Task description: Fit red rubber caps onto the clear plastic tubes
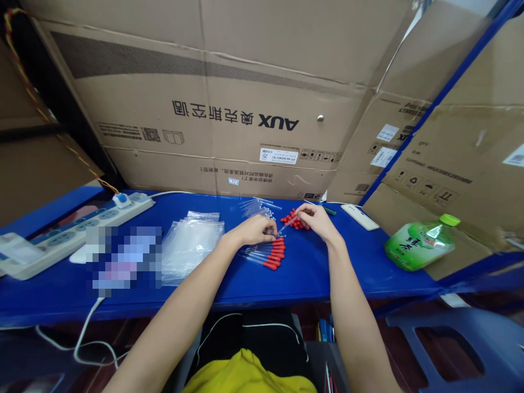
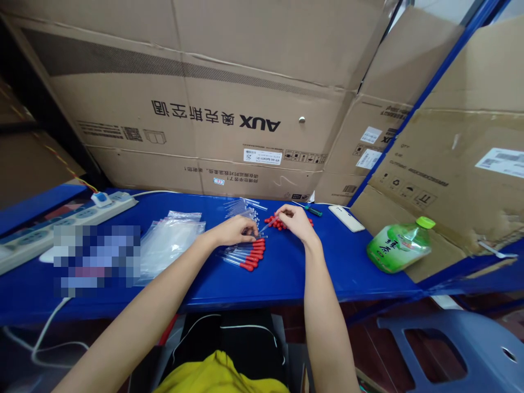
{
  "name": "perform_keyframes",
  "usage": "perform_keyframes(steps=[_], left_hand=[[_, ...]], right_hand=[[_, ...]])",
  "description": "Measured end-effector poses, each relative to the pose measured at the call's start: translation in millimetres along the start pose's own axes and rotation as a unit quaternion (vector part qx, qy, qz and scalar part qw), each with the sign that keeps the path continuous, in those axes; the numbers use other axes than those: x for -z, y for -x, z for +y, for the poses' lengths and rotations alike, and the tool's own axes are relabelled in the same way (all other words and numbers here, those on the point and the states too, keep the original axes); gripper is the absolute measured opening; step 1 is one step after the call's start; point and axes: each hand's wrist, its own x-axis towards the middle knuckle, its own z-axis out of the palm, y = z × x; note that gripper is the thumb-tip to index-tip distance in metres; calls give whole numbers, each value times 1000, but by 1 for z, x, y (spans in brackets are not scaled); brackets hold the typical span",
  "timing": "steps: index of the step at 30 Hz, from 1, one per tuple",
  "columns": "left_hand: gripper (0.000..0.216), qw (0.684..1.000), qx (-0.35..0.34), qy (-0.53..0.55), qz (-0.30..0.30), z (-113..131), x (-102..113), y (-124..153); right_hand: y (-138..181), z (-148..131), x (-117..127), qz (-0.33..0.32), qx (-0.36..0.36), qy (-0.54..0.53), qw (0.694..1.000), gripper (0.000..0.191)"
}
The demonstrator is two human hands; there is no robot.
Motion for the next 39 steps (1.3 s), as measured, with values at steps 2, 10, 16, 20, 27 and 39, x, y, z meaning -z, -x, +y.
perform_keyframes(steps=[2, 10, 16, 20, 27, 39], left_hand=[[14, 1000, 1, -5, 10, 0, 0, 0], [10, 999, 13, -37, 3, 1, 2, 1], [11, 996, 32, -81, 9, 8, 6, 0], [13, 993, 37, -115, 18, 5, 8, 0], [40, 993, 4, -76, 85, 8, 9, 3], [30, 979, 132, -90, 124, 10, 6, 0]], right_hand=[[-2, 2, 0, 26, 5, 2, 1000, 19], [-3, 11, -3, -13, 31, 43, 999, 14], [-4, 14, -8, -31, 37, 36, 998, 14], [-5, 14, -11, -20, 46, 41, 998, 17], [-6, 8, -27, -18, 61, 50, 997, 25], [-5, 14, 15, 341, -51, 230, 910, 30]])
